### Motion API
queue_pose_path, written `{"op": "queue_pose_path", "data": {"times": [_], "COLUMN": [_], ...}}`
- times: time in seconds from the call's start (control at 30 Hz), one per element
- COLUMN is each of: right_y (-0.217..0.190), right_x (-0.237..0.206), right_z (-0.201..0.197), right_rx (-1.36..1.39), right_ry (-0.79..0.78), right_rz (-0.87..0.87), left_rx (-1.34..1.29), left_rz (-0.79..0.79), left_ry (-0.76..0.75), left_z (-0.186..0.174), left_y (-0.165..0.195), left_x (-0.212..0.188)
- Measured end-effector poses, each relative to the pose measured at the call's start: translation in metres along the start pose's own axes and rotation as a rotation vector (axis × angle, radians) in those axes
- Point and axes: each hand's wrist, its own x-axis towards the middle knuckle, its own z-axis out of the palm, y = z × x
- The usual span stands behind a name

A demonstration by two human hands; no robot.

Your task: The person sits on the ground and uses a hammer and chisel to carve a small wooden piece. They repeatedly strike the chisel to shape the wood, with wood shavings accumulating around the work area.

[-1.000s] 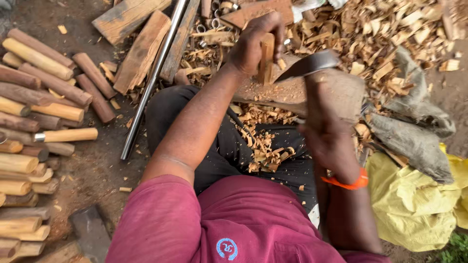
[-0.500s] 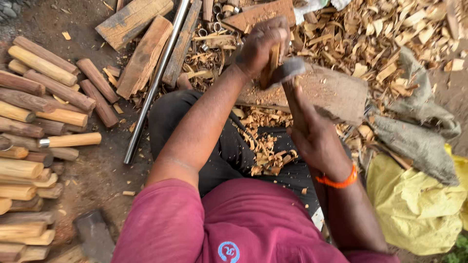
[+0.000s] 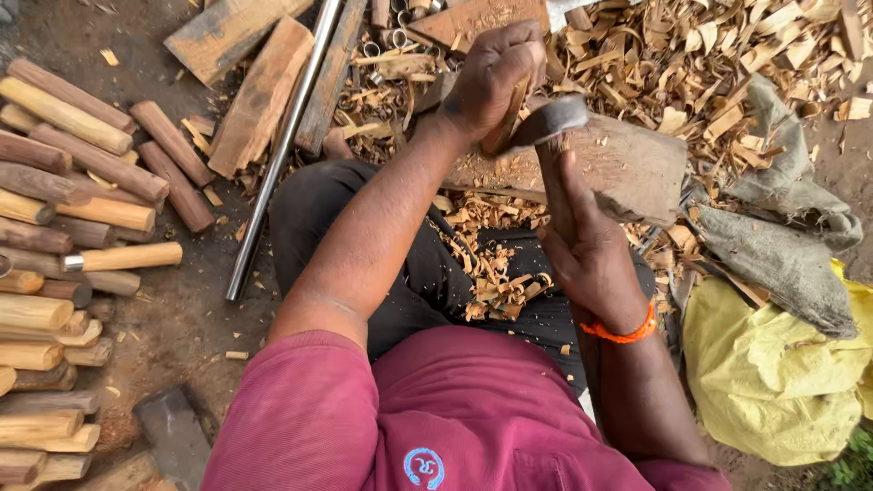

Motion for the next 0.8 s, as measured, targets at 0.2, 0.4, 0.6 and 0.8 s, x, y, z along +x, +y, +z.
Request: {"op": "queue_pose_path", "data": {"times": [0.2,0.4,0.6,0.8], "right_y": [0.023,-0.058,-0.088,-0.055], "right_x": [-0.018,-0.017,-0.016,0.009], "right_z": [-0.003,-0.040,-0.034,-0.028], "right_rx": [0.062,0.121,0.497,0.280], "right_ry": [0.014,0.087,0.258,0.066], "right_rz": [0.248,0.231,0.038,-0.025], "left_rx": [-0.095,-0.190,-0.224,-0.132], "left_rz": [-0.298,-0.251,-0.229,-0.192], "left_ry": [0.108,0.016,-0.041,-0.063], "left_z": [-0.009,0.000,-0.004,0.001], "left_y": [0.038,0.039,0.021,0.019], "left_x": [-0.005,-0.010,-0.002,-0.002]}}
